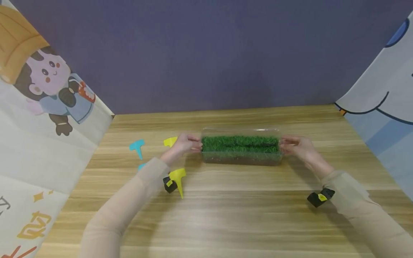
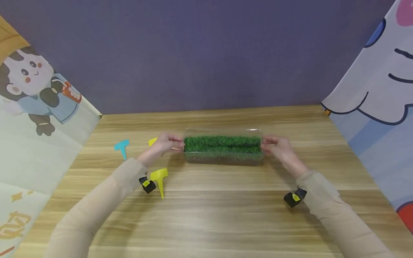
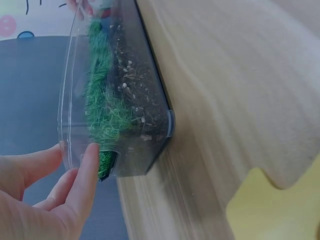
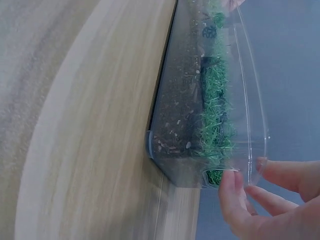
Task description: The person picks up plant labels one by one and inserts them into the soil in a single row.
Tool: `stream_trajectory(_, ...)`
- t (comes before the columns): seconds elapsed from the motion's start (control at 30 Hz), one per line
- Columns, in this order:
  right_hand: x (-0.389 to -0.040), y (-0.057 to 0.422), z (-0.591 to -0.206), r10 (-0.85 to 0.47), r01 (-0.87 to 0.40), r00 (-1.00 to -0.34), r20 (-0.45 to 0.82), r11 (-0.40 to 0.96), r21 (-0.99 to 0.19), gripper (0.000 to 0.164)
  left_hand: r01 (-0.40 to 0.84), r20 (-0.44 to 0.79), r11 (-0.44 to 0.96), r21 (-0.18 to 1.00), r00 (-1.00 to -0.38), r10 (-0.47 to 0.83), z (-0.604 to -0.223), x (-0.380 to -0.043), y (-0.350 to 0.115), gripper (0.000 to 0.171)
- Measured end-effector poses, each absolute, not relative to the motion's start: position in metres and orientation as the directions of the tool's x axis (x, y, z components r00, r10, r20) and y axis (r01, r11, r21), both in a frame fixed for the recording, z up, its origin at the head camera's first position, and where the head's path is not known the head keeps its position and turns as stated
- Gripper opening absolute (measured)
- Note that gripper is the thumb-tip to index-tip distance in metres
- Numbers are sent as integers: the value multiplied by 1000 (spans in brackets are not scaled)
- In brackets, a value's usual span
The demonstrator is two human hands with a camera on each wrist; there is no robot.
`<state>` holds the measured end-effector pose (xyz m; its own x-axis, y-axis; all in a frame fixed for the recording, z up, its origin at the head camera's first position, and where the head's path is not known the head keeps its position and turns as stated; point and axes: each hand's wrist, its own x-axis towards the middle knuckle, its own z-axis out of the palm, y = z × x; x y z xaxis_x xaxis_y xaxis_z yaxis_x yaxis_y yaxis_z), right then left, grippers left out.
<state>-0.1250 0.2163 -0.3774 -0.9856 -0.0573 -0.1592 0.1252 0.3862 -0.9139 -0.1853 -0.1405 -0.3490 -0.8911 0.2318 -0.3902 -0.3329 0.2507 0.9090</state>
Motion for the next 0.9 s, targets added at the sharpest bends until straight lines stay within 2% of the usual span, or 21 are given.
stream_trajectory(0.33, -117, 212, -378, -84, 128, -981, -172, 379, -916, 51, -326, -374, 229, 917, -903, 210, -367, -178, -153, 34)
stream_trajectory(0.43, -114, 211, -378, -98, 122, -981, -169, 367, -922, 51, -304, -347, 199, 932, -907, 239, -380, -178, -160, 35)
stream_trajectory(0.63, -109, 209, -379, -124, 105, -979, -159, 364, -925, 50, -349, -398, 232, 908, -891, 218, -367, -161, -160, 34)
stream_trajectory(0.9, -104, 207, -379, -148, 119, -973, -179, 344, -932, 53, -333, -395, 271, 903, -892, 220, -367, -154, -167, 35)
